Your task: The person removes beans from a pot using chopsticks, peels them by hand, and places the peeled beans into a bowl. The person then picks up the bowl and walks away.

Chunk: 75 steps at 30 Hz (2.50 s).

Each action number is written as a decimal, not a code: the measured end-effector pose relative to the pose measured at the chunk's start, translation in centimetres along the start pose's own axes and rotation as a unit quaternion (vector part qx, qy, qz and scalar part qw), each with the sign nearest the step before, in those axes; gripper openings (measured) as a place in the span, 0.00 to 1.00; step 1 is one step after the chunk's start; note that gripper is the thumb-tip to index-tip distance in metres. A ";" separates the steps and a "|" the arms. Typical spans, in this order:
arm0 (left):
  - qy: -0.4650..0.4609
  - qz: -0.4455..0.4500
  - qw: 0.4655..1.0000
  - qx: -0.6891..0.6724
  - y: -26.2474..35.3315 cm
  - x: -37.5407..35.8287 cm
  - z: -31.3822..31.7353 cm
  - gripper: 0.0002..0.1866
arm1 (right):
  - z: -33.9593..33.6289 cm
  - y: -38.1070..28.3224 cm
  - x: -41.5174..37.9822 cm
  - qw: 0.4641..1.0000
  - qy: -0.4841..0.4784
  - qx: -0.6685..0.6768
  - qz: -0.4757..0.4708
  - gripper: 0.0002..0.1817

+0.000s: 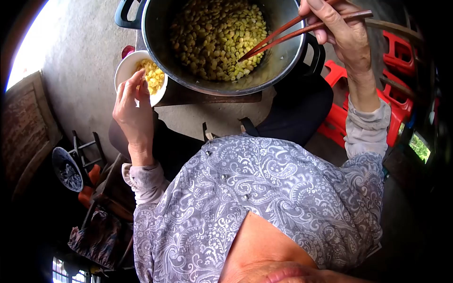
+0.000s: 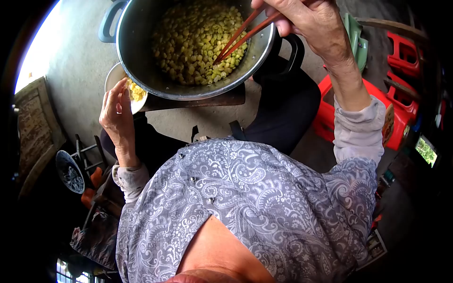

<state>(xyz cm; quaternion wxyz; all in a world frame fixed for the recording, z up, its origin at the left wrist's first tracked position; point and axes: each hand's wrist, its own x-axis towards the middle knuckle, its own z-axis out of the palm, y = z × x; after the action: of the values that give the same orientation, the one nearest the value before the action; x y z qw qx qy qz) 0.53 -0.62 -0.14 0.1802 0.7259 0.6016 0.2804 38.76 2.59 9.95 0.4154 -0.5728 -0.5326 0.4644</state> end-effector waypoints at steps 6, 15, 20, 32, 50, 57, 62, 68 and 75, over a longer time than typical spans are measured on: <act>-0.015 -0.019 1.000 -0.007 0.5 -0.1 -0.2 0.13 | 0.4 -1.1 -0.4 0.997 -0.023 -0.066 0.025 0.11; 0.005 -0.003 1.000 -0.026 -0.6 -0.2 0.3 0.14 | 0.4 0.4 0.4 0.999 -0.032 -0.014 0.040 0.10; 0.007 0.001 1.000 -0.022 -0.4 -0.2 0.2 0.14 | 0.6 0.1 0.8 0.992 -0.104 -0.013 0.064 0.10; 0.038 0.009 0.998 -0.040 -0.4 -0.3 0.2 0.17 | 0.5 0.9 0.6 0.997 -0.023 0.016 0.065 0.11; 0.000 0.142 0.975 -0.169 8.7 1.6 -2.2 0.12 | -5.1 6.0 -2.7 0.959 0.122 0.231 0.107 0.11; -0.032 0.216 0.958 -0.186 11.3 3.0 -0.5 0.13 | -4.6 4.6 -4.1 0.924 0.081 0.359 0.104 0.13; -0.057 0.225 0.951 -0.206 12.2 3.4 -0.6 0.18 | -4.8 4.1 -4.5 0.916 0.084 0.380 0.100 0.13; -0.063 0.252 0.947 -0.191 12.3 4.0 -0.1 0.16 | -4.8 3.7 -4.7 0.917 0.097 0.377 0.089 0.13; -0.077 0.275 0.945 -0.157 12.4 4.4 0.6 0.16 | -5.0 4.0 -4.5 0.923 0.087 0.365 0.079 0.13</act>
<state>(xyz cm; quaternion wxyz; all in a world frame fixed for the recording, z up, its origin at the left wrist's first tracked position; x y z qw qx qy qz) 11.06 1.13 7.67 0.2537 0.8447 0.3114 0.3537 44.51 -2.13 7.61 0.6026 -0.4598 -0.2405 0.6064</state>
